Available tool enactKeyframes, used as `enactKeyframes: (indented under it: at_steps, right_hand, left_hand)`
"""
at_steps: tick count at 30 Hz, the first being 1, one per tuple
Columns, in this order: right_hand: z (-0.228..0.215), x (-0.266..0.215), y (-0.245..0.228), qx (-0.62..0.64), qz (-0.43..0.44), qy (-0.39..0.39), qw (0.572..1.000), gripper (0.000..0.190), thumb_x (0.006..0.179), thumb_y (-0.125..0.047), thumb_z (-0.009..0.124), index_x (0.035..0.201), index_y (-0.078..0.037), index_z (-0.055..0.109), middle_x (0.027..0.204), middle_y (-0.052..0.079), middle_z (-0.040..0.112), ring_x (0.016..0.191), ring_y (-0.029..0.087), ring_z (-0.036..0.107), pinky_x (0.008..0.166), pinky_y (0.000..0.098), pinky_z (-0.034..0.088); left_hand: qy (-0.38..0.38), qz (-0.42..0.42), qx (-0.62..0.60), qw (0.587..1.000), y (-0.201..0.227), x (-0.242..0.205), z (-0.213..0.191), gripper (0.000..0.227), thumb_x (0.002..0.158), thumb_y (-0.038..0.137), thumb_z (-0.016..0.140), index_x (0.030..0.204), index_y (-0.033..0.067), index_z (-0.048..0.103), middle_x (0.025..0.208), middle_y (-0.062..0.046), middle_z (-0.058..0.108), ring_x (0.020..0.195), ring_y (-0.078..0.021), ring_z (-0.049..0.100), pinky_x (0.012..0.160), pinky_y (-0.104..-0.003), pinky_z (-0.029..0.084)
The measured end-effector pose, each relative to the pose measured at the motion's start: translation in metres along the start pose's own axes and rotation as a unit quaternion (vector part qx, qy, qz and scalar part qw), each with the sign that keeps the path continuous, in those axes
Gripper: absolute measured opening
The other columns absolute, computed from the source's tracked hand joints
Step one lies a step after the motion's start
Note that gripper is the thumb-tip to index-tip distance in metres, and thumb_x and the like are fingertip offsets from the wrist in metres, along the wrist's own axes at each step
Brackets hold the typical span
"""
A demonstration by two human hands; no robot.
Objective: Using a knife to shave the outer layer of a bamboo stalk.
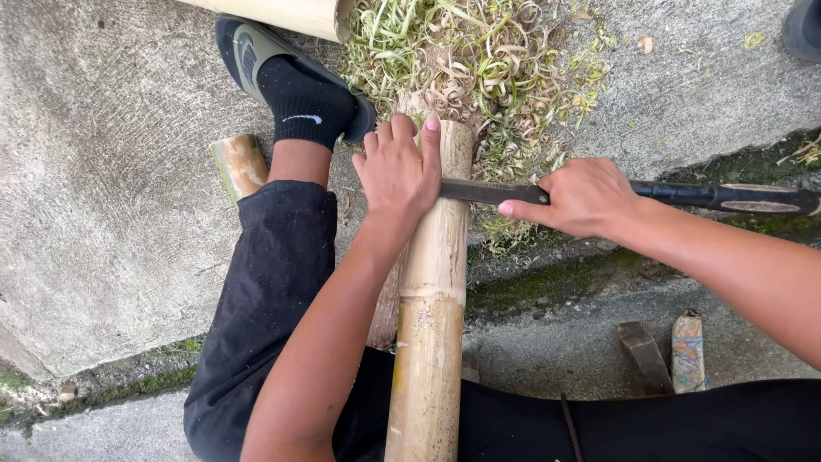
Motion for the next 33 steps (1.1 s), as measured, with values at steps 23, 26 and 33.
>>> enactKeyframes:
  at_steps: [23, 26, 33]
  right_hand:
    - [0.003, -0.005, -0.005, 0.040, -0.003, 0.001, 0.999, 0.089, 0.076, -0.092, 0.040, 0.052, -0.010, 0.066, 0.043, 0.008, 0.052, 0.045, 0.027, 0.060, 0.056, 0.0461, 0.050]
    - [0.005, -0.003, 0.000, 0.030, 0.005, 0.002, 1.000, 0.091, 0.075, -0.093, 0.041, 0.053, -0.009, 0.066, 0.044, 0.008, 0.053, 0.046, 0.027, 0.060, 0.056, 0.0454, 0.051]
    - [-0.001, 0.011, 0.004, 0.023, 0.015, 0.007, 1.000, 0.091, 0.075, -0.095, 0.039, 0.051, -0.011, 0.065, 0.041, 0.003, 0.047, 0.043, 0.022, 0.056, 0.052, 0.0428, 0.047]
  left_hand:
    - [-0.040, 0.023, 0.030, 0.998, 0.005, -0.002, -0.009, 0.063, 0.105, 0.059, 0.025, 0.116, 0.0066, 0.059, 0.119, -0.020, 0.062, 0.116, -0.0370, 0.055, 0.098, -0.059, 0.036]
    - [-0.053, 0.014, 0.028, 0.998, 0.008, -0.001, -0.008, 0.064, 0.104, 0.060, 0.023, 0.115, 0.0079, 0.059, 0.118, -0.019, 0.063, 0.116, -0.0361, 0.056, 0.100, -0.057, 0.036]
    - [-0.035, 0.008, 0.024, 0.999, 0.000, 0.016, 0.004, 0.067, 0.103, 0.062, 0.022, 0.116, 0.0077, 0.058, 0.121, -0.018, 0.062, 0.116, -0.0359, 0.055, 0.098, -0.058, 0.035]
Point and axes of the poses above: each hand's wrist, its own x-axis towards the middle knuckle, its own z-axis out of the palm, y = z × x, the point moved 7 cm from there along x, towards the middle knuckle
